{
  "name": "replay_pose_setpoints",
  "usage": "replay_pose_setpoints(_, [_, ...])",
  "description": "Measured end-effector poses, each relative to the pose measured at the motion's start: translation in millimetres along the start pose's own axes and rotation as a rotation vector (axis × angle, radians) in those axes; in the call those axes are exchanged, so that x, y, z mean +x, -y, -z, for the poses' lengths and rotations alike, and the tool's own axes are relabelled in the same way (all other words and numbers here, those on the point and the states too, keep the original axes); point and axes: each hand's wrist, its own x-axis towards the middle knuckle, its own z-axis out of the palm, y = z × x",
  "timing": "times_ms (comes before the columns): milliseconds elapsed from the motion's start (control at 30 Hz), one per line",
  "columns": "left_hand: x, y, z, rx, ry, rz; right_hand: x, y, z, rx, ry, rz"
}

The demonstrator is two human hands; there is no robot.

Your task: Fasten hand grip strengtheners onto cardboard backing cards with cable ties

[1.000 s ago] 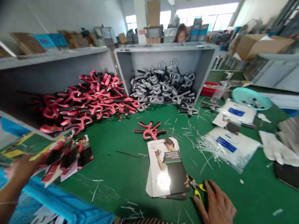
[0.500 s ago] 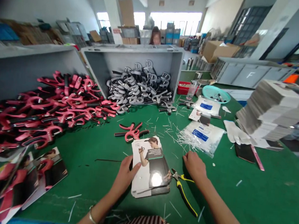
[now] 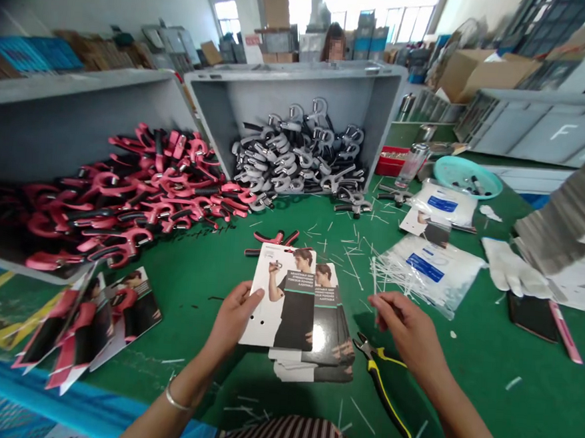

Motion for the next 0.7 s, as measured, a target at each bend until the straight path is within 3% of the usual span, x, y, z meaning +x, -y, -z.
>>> replay_pose_setpoints(133, [-11.9,-14.9,20.3,-0.024,-0.041,0.036,20.6,58.8,-50.4,0.437,0.109,0.054])
replay_pose_setpoints(233, [-16.9,-7.7,31.0,-0.028,-0.044,0.059,29.1,82.1,-94.7,0.562,0.245,0.09])
replay_pose_setpoints(333, [-14.6,5.1,34.6,-0.033,-0.048,0.064,30.2,82.6,-129.9,0.536,0.27,0.136])
replay_pose_setpoints(433, [-9.1,12.5,35.5,-0.018,-0.035,0.047,28.4,70.3,-150.2,0.525,0.266,0.164])
replay_pose_setpoints(700, [-3.4,16.6,41.3,-0.01,-0.048,0.055,31.2,52.9,-163.6,0.6,0.187,0.188])
